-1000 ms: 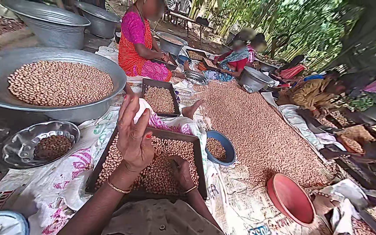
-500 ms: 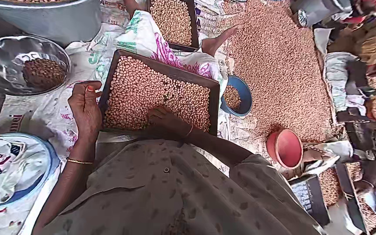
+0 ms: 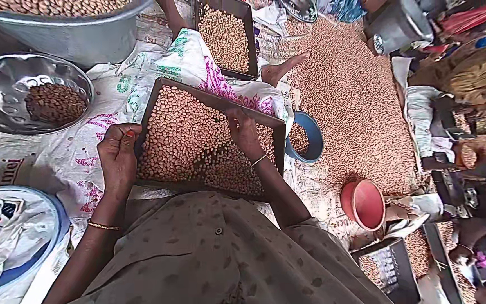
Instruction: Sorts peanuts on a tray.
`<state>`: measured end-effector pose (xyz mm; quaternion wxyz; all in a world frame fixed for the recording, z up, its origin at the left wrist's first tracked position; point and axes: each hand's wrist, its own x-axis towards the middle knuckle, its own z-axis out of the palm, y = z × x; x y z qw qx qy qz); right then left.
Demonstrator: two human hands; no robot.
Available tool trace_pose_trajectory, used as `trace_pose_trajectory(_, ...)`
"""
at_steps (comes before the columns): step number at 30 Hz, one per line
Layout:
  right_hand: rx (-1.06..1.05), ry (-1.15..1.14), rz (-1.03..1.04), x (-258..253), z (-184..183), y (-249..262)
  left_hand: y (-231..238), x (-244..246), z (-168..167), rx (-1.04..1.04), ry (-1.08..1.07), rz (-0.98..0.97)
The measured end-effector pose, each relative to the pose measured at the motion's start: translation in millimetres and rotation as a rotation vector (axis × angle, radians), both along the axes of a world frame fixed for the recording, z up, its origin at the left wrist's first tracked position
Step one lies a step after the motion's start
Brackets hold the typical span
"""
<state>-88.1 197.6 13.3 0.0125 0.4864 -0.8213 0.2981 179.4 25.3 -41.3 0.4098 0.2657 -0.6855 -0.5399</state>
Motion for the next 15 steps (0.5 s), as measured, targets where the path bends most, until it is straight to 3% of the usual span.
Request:
trace_pose_trajectory(4,0.022,-0.007,0.149,1,-15,-70,0,1,2,0.018,0.02,0.009)
trace_pose_trajectory(7,0.089,0.117,0.113,5,-35,-99,0,0,5,0.028,0.003,0.026)
trace_pose_trajectory(11,0.02,0.189,0.069,8,-54,-105,-2,-1,4,0.023,-0.005,0.032)
trace_pose_trajectory(15,-0.072,0.05,0.138,-2,-54,-93,-2,-1,4,0.017,-0.019,0.026)
